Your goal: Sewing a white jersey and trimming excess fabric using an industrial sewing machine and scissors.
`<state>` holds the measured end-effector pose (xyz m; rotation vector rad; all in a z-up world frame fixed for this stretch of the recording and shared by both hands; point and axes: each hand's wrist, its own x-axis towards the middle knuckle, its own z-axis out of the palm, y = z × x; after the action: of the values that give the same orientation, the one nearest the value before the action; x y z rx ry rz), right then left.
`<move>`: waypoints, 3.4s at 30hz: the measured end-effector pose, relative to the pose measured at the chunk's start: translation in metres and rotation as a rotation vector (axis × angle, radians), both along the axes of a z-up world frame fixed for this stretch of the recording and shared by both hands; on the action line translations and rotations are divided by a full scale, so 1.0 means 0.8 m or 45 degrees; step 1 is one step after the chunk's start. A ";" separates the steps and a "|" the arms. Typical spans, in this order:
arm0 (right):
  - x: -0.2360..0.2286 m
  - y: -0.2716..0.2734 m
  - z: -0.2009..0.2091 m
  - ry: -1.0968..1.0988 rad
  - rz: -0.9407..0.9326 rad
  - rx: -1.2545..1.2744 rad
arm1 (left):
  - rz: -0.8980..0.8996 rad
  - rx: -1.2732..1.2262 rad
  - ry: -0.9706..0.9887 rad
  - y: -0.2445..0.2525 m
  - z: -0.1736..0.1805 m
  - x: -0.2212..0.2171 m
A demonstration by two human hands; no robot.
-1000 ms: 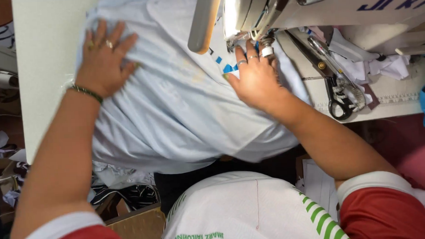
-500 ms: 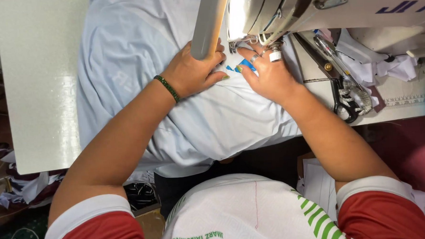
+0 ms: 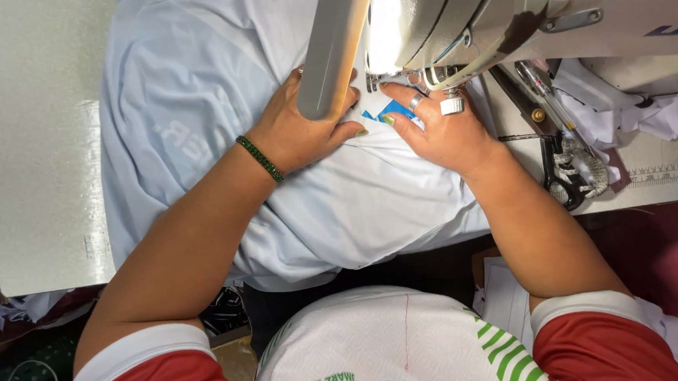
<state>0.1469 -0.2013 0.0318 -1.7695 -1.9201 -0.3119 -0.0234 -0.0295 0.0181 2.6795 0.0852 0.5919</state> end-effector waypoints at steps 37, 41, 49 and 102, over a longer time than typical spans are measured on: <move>0.002 -0.009 -0.027 0.016 -0.035 -0.088 | -0.375 0.106 -0.100 0.035 -0.005 0.013; 0.001 -0.005 -0.015 -0.075 -0.031 -0.027 | -0.347 0.231 -0.133 0.037 -0.006 0.012; 0.003 -0.002 -0.011 -0.073 -0.034 0.009 | -0.374 0.174 -0.204 0.038 -0.010 0.012; 0.129 -0.041 -0.041 1.052 -1.549 -0.290 | -0.342 -0.034 -0.045 0.036 -0.001 0.015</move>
<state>0.2504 -0.2339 -0.0011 -2.4681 -0.1996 0.2453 -0.0115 -0.0006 0.0169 2.5932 -0.2709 0.5470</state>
